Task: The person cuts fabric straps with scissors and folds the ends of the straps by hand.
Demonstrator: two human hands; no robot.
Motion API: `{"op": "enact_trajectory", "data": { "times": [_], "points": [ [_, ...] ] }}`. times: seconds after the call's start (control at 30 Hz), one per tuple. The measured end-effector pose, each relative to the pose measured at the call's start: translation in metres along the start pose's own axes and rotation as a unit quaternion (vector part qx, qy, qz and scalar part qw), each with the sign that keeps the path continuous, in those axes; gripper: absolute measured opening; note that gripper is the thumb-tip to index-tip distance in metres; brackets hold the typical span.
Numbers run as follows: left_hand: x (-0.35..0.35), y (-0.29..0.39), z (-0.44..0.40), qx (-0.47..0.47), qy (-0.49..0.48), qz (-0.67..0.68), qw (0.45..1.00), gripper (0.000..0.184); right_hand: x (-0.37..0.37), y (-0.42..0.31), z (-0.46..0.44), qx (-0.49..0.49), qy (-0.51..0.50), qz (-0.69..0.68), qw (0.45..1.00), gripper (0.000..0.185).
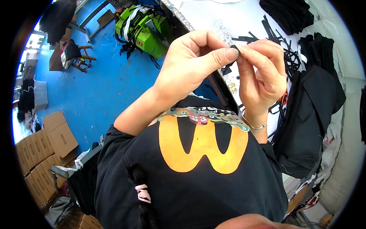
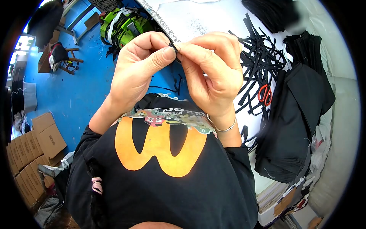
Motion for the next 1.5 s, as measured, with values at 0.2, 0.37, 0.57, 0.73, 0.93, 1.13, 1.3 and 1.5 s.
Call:
{"op": "enact_trajectory", "data": {
  "times": [0.2, 0.37, 0.57, 0.73, 0.93, 1.13, 1.3, 1.5],
  "points": [
    [0.0, -0.009, -0.006, -0.003, -0.012, 0.018, 1.0, 0.015, 0.007, 0.01, -0.002, 0.03, -0.008, -0.08, 0.996, 0.02],
    [-0.006, -0.013, -0.008, 0.022, -0.013, -0.035, 0.999, 0.018, 0.004, 0.016, -0.006, 0.077, -0.026, -0.154, 0.985, 0.017],
    [-0.007, -0.015, -0.01, 0.042, 0.006, -0.136, 0.99, 0.021, 0.007, 0.019, -0.012, 0.213, -0.081, -0.319, 0.92, 0.013],
    [-0.001, -0.019, -0.013, 0.05, 0.006, -0.151, 0.987, 0.025, 0.013, 0.022, -0.011, 0.259, -0.052, -0.428, 0.865, 0.018],
    [-0.01, -0.043, -0.009, -0.049, -0.111, -0.067, 0.99, 0.028, -0.001, 0.035, -0.03, 0.288, 0.116, -0.444, 0.84, 0.007],
    [-0.076, -0.118, 0.036, -0.24, -0.147, -0.138, 0.95, 0.022, -0.078, 0.115, -0.054, 0.208, 0.228, -0.281, 0.909, 0.029],
    [-0.114, -0.143, 0.06, -0.24, -0.307, -0.415, 0.822, 0.028, -0.07, 0.101, -0.041, 0.239, 0.194, -0.219, 0.926, 0.017],
    [-0.037, -0.021, -0.019, 0.083, -0.018, -0.246, 0.965, 0.013, -0.009, 0.049, -0.024, 0.227, 0.124, -0.338, 0.905, 0.012]
  ]
}}
Point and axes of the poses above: each hand's wrist, its own z-axis away from the middle knuckle, its own x-axis out of the palm, y = z × x, the point moved 3 cm from there along -z, towards the middle knuckle, and after that the axes turned 14 degrees about -y, right-handed, at the moved point
